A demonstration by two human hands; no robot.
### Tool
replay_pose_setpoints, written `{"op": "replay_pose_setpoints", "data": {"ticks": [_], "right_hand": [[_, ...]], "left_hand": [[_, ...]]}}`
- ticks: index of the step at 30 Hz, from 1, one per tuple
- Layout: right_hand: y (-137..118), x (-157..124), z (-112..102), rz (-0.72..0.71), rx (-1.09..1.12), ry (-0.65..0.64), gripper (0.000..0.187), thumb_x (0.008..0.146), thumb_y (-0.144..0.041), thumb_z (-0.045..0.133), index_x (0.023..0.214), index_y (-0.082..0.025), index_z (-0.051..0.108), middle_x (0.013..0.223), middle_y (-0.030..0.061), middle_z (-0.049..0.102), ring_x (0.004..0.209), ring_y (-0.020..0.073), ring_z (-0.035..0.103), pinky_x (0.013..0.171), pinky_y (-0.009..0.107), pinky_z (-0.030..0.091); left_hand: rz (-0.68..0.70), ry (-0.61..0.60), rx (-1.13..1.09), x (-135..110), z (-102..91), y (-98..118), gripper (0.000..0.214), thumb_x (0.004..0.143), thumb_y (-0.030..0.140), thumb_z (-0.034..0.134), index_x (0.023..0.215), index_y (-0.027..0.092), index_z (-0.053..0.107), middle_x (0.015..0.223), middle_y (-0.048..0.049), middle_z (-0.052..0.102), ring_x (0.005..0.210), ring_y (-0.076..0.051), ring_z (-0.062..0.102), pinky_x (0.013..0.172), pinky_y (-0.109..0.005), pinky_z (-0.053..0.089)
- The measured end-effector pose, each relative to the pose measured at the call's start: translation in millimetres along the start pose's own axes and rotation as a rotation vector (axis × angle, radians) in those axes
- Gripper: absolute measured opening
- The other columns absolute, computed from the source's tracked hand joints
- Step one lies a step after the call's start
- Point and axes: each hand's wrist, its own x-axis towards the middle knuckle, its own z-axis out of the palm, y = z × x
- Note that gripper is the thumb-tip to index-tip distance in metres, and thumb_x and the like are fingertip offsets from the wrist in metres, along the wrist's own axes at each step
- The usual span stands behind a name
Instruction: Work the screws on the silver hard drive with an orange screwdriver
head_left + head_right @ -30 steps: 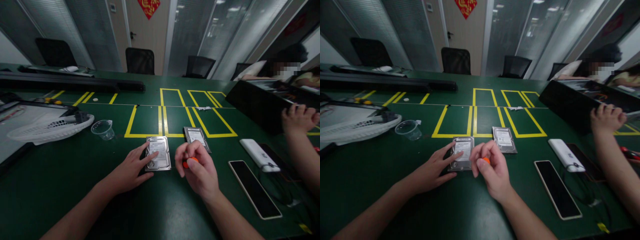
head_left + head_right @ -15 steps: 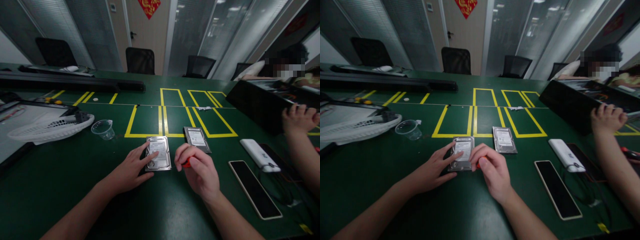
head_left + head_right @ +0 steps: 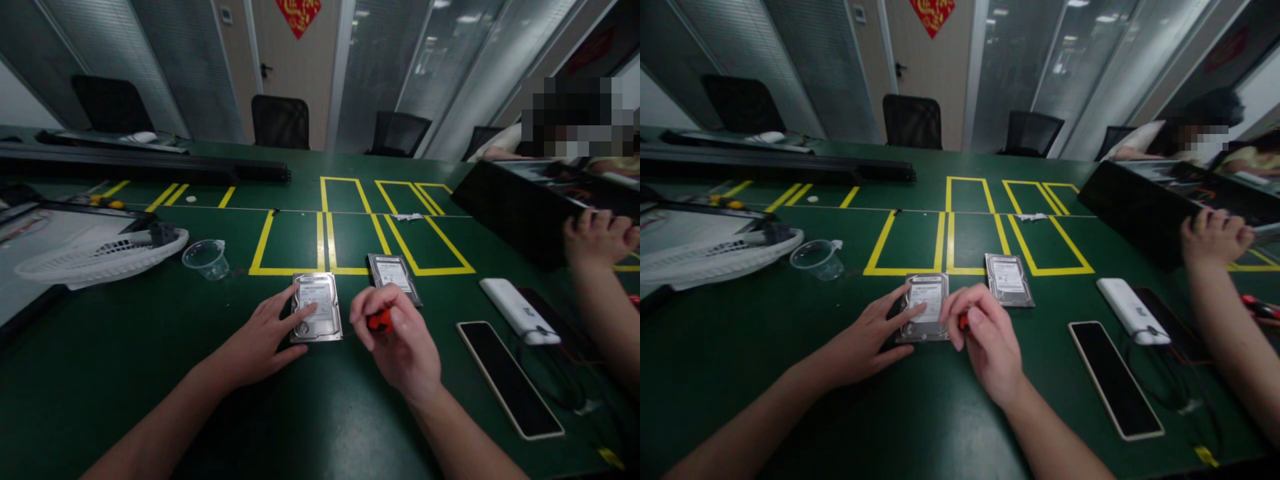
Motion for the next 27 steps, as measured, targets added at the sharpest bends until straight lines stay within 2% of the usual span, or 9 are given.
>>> {"op": "replay_pose_setpoints", "data": {"ticks": [3, 5, 10, 14, 18, 21, 27], "right_hand": [[-2.6, 0.8, -0.2, -0.015, -0.003, -0.033, 0.039, 0.111, -0.044, 0.054, 0.092, -0.020, 0.078, 0.092, 0.0085, 0.070, 0.061, 0.0182, 0.051, 0.062, 0.037, 0.040], [-2.7, 0.8, -0.8, -0.014, -0.021, -0.045, 0.039, 0.111, -0.042, 0.055, 0.090, -0.020, 0.080, 0.091, 0.0087, 0.069, 0.063, 0.0197, 0.053, 0.064, 0.038, 0.042], [2.4, -0.1, -3.5, -0.029, -0.052, -0.030, 0.024, 0.108, -0.039, 0.069, 0.096, -0.021, 0.079, 0.094, 0.0064, 0.069, 0.074, 0.0206, 0.061, 0.070, 0.036, 0.047], [6.7, -1.2, -4.9, -0.016, -0.012, -0.024, 0.015, 0.104, -0.036, 0.078, 0.101, -0.024, 0.070, 0.098, 0.0038, 0.070, 0.074, 0.0186, 0.065, 0.068, 0.033, 0.049], [6.8, -1.7, -3.4, 0.013, 0.045, -0.039, 0.015, 0.104, -0.032, 0.079, 0.102, -0.025, 0.066, 0.101, 0.0022, 0.071, 0.063, 0.0135, 0.061, 0.057, 0.029, 0.042], [5.0, -1.5, -1.6, 0.009, 0.049, -0.032, 0.009, 0.107, -0.033, 0.075, 0.106, -0.024, 0.073, 0.101, 0.0032, 0.072, 0.063, 0.0128, 0.059, 0.059, 0.030, 0.039], [1.6, 0.6, -1.8, -0.061, -0.002, -0.055, 0.039, 0.113, -0.038, 0.054, 0.102, -0.017, 0.085, 0.096, 0.0078, 0.070, 0.067, 0.0166, 0.056, 0.068, 0.036, 0.040]], "left_hand": [[-0.015, -0.009, -0.002, 0.2, -0.4, 0.4, 0.089, 0.106, 0.043, 0.080, 0.180, 0.047, 0.031, 0.192, -0.0051, 0.004, 0.170, -0.049, 0.027, 0.132, -0.071, 0.036], [-0.021, -0.014, -0.003, 0.1, -0.7, 0.8, 0.089, 0.106, 0.043, 0.080, 0.180, 0.048, 0.031, 0.192, -0.0052, 0.004, 0.170, -0.049, 0.027, 0.132, -0.071, 0.036], [-0.025, -0.031, 0.006, -0.1, -1.8, 1.6, 0.091, 0.106, 0.042, 0.080, 0.180, 0.049, 0.028, 0.193, -0.0050, 0.001, 0.171, -0.048, 0.025, 0.132, -0.070, 0.035], [-0.032, -0.039, 0.006, 0.0, -2.0, 1.5, 0.090, 0.107, 0.042, 0.079, 0.180, 0.049, 0.027, 0.192, -0.0062, 0.001, 0.172, -0.047, 0.024, 0.133, -0.070, 0.034], [-0.026, -0.029, -0.006, 0.1, -0.9, 0.9, 0.091, 0.107, 0.041, 0.080, 0.180, 0.049, 0.028, 0.192, -0.0061, 0.001, 0.172, -0.047, 0.024, 0.133, -0.070, 0.034], [-0.020, -0.028, -0.012, 0.2, -0.8, 0.8, 0.091, 0.107, 0.041, 0.080, 0.181, 0.048, 0.028, 0.192, -0.0067, 0.002, 0.171, -0.048, 0.025, 0.133, -0.070, 0.035], [-0.029, -0.035, -0.002, 0.5, -0.6, 0.4, 0.091, 0.106, 0.041, 0.080, 0.181, 0.048, 0.028, 0.192, -0.0072, 0.002, 0.171, -0.049, 0.025, 0.132, -0.072, 0.034]]}}
